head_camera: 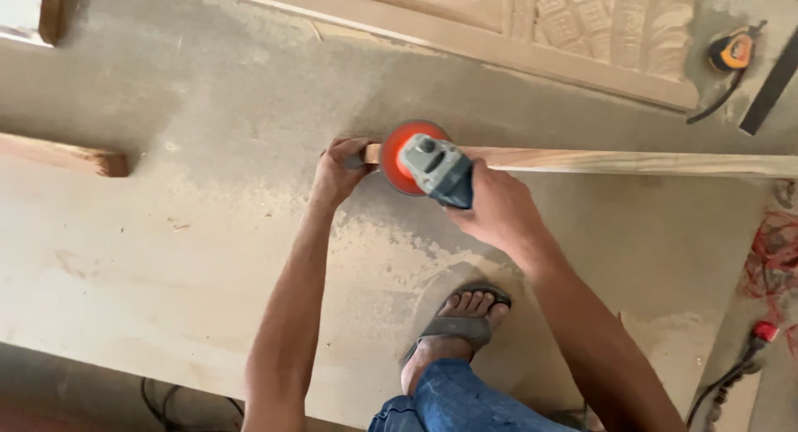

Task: The person uses an angle grinder with a sanding disc to smooth a long wooden plank on the floor. They move the tool along the plank's length, flip it to sand the other side, and then use a square and pencil to mark a line on the plank.

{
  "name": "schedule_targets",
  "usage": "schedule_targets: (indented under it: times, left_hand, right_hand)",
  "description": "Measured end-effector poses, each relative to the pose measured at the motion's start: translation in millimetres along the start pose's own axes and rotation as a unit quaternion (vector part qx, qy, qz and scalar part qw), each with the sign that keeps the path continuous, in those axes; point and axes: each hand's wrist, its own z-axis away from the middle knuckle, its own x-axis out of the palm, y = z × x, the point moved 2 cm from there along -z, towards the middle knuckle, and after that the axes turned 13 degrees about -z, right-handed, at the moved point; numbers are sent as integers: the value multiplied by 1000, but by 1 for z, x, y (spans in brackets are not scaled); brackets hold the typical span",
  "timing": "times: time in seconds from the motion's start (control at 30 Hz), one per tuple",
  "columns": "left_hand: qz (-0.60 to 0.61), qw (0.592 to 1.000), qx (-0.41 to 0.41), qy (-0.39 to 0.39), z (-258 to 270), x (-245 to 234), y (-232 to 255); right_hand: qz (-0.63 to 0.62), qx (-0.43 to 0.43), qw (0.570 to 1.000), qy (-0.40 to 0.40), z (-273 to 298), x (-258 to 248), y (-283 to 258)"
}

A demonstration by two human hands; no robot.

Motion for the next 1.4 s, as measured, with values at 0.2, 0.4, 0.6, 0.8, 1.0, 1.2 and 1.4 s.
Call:
schedule_targets:
  times: [0.2,0.4,0.6,0.8,1.0,1.2,1.4]
  left_hand:
    - [-58,998,-38,-14,-1,-1,-2]
    - [-150,988,44,-1,0,-6,7]
    - [-160,987,22,-28,0,-16,14]
    - [-148,988,37,-35,-1,-19,28]
    - [-275,946,158,-62,-10,-15,87]
    - [-422,862,213,-181,-40,49,131]
    - [-466,842,156,-223,-39,78,141]
  right_hand:
    - [8,14,1000,-19,-7,6,-8]
    - [-34,43,996,65,37,-48,56]
    - [-84,167,973,136,93,-101,152]
    - [-78,191,955,214,143,-138,244]
    - [-24,235,937,257,172,-156,279]
    - [-101,154,955,233,145,-128,224]
    - [-91,120,980,133,100,-84,144]
